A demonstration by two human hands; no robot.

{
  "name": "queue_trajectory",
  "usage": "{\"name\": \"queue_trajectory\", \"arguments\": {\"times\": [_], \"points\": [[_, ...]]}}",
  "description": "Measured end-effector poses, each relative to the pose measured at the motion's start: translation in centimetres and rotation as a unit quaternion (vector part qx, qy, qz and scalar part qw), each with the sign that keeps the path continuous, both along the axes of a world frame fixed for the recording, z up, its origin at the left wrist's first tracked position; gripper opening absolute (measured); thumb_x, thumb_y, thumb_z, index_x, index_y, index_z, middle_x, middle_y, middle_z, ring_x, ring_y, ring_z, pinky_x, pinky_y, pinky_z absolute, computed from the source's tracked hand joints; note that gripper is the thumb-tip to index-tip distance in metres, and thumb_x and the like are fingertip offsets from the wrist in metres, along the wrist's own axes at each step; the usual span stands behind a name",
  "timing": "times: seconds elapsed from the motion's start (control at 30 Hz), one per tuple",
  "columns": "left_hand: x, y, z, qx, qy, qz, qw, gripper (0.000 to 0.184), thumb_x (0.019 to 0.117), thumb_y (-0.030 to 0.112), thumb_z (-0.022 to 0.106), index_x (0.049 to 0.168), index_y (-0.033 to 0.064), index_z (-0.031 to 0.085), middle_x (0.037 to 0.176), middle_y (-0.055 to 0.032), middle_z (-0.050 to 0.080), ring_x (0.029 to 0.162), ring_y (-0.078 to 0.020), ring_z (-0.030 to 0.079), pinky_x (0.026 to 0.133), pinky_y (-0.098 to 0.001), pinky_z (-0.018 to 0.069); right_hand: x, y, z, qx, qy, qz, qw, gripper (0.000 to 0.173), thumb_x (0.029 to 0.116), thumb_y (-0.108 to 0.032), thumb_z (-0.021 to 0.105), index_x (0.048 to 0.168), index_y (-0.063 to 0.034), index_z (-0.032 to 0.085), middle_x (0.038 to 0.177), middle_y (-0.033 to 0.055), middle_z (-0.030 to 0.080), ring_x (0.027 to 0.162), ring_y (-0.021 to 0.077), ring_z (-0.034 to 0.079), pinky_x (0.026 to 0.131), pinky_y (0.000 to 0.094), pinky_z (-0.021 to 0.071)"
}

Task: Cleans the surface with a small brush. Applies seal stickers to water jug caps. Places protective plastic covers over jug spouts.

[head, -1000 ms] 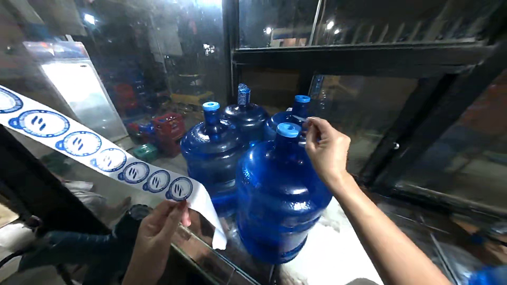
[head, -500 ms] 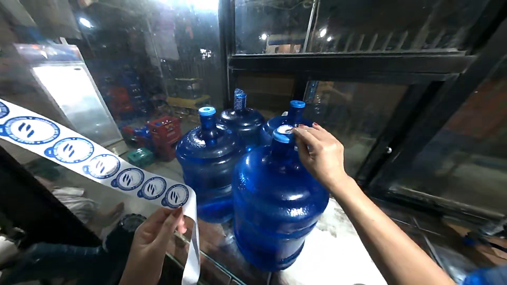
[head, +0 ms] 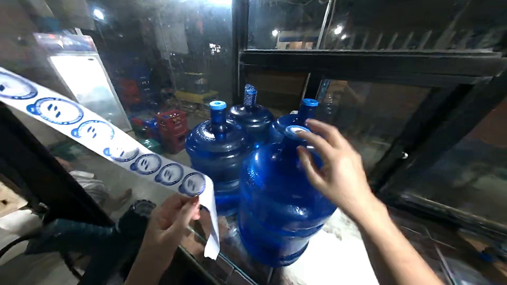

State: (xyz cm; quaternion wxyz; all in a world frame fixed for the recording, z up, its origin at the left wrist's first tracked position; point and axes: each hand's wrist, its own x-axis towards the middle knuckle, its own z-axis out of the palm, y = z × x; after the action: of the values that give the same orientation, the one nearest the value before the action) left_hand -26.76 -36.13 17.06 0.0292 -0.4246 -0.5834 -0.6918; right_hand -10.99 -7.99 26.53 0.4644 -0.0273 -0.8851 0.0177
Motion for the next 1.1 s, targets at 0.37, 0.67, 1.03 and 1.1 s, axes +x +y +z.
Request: {"name": "queue_trajectory", "arguments": {"times": [0.37,0.67,1.03,1.1], "points": [[1.8,0.6,2.2,-0.075,0.109,0.017,0.991,0.025,0.1019,0.017,0.057,0.095,-0.0035,0.070,0.086,-0.0019,0.067,0.079,0.0031,0.062,0.074,-0.0135,0.0521,-5.4,-8.9,-3.3,-0.541,-0.206,0.395,0.714,0.008,0.0994,-0.009,0.055,0.096,-0.0127,0.062,0.083,-0.0081,0.067,0.079,-0.0009,0.064,0.077,0.0182,0.0545],[-0.3,-0.7,4.4,-0.063,-0.038,-0.043,0.996,0.017,0.1030,0.008,0.051,0.090,0.0099,0.063,0.077,0.0090,0.065,0.075,0.0008,0.063,0.075,-0.0175,0.0542,-5.3,-8.5,-3.0,-0.542,-0.204,0.376,0.723,0.011,0.0984,-0.009,0.055,0.091,-0.0138,0.062,0.077,-0.0072,0.066,0.074,-0.0003,0.064,0.074,0.0168,0.0539],[0.1,1.4,3.7,-0.015,0.027,0.084,0.996,0.011,0.0943,0.011,0.066,0.086,0.0060,0.070,0.078,0.0076,0.068,0.076,0.0029,0.065,0.073,-0.0174,0.0552,-6.0,-12.3,-5.7,-0.343,-0.020,0.247,0.906,0.032,0.0988,-0.022,0.057,0.119,0.0005,0.068,0.108,0.0086,0.069,0.102,0.0084,0.066,0.092,0.0270,0.0544],[0.0,1.7,3.6,-0.022,0.034,0.096,0.995,0.012,0.0935,0.014,0.067,0.086,0.0053,0.071,0.080,0.0064,0.068,0.078,0.0024,0.065,0.075,-0.0183,0.0554,-6.2,-13.0,-5.2,-0.391,-0.045,0.272,0.878,0.029,0.0986,-0.019,0.058,0.118,0.0004,0.068,0.107,0.0053,0.068,0.100,0.0042,0.065,0.090,0.0226,0.0536]]}}
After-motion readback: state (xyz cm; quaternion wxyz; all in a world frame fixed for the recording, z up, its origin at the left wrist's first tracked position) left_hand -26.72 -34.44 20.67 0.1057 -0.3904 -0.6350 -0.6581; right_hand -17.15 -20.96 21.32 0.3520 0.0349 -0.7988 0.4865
